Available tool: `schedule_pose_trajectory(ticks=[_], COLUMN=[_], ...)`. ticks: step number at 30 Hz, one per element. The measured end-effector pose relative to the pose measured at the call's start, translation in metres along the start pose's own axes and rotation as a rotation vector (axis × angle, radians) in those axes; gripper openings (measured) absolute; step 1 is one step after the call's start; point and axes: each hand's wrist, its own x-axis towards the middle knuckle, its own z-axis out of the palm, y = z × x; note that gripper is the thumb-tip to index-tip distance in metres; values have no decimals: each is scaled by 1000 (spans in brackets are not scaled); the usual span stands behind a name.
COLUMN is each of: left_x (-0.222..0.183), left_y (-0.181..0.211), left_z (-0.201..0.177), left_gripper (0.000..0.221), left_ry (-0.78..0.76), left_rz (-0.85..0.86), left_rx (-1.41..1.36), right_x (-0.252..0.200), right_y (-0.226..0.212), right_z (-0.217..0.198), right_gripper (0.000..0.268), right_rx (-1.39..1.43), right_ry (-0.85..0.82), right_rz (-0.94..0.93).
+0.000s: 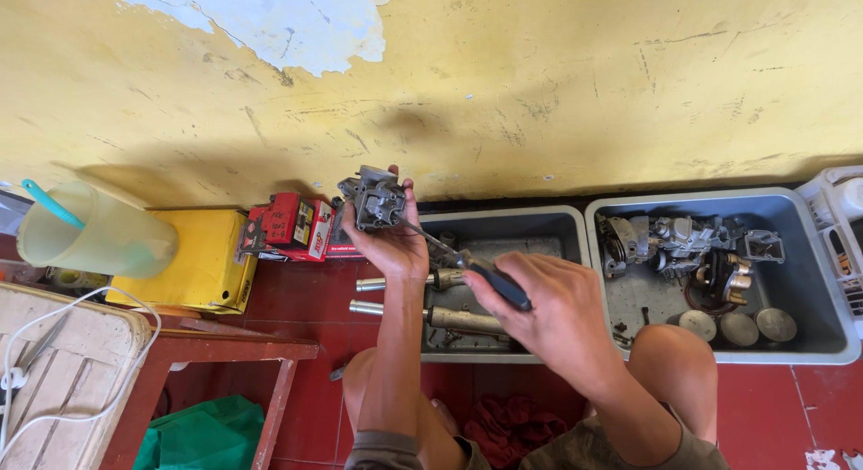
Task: Cleaning and inspecting a motorcycle carburetor component using a brush and screwdriver.
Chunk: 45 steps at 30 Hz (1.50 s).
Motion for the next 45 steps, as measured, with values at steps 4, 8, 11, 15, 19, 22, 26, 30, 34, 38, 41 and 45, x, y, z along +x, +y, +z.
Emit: schedule_pose_trajectory(ticks=[4, 8, 11, 15, 19, 22, 26, 30, 34, 38, 41, 45], left_x=[2, 9, 8, 7, 8, 6, 5, 6, 7, 8, 17, 6], left_y=[-3, -4, -2, 2, 6, 5, 4, 3, 1, -1, 2, 21], left_z=[-2, -10, -9, -7, -10, -6, -6, 0, 4, -1, -15, 15], left_gripper=[68, 69, 68, 64, 58, 57, 54, 51, 49, 42, 45, 46], left_ry=[-3, 32, 49, 81, 166, 182, 218, 271, 280, 263, 150, 69], left_rz=[-6, -24, -31, -38, -50, -40, -75, -59, -49, -13, -45, -154], left_rx=[43, 61, 81, 148, 178, 167, 198, 257, 291, 325, 326, 306], right_x=[-3, -1, -2, 0, 2, 5, 2, 0, 2, 10, 9, -3], right_y=[3, 8, 11, 17, 26, 30, 36, 47, 54, 38, 40, 76], right_z=[0, 3, 5, 4, 1, -1, -1, 9, 9, 1, 3, 16], right_gripper=[15, 5, 9, 17, 20, 15, 17, 16, 15, 28, 37, 38], right_rx=[-153, -169, -213, -267, -261, -210, -235, -391, -208, 124, 360, 818], right_ry=[39, 50, 66, 52, -36, 5, -55, -106, -242, -454, -541, -578], right_rz=[-81, -157, -229, -272, -172, -151, -144, -170, 6, 338, 508, 828])
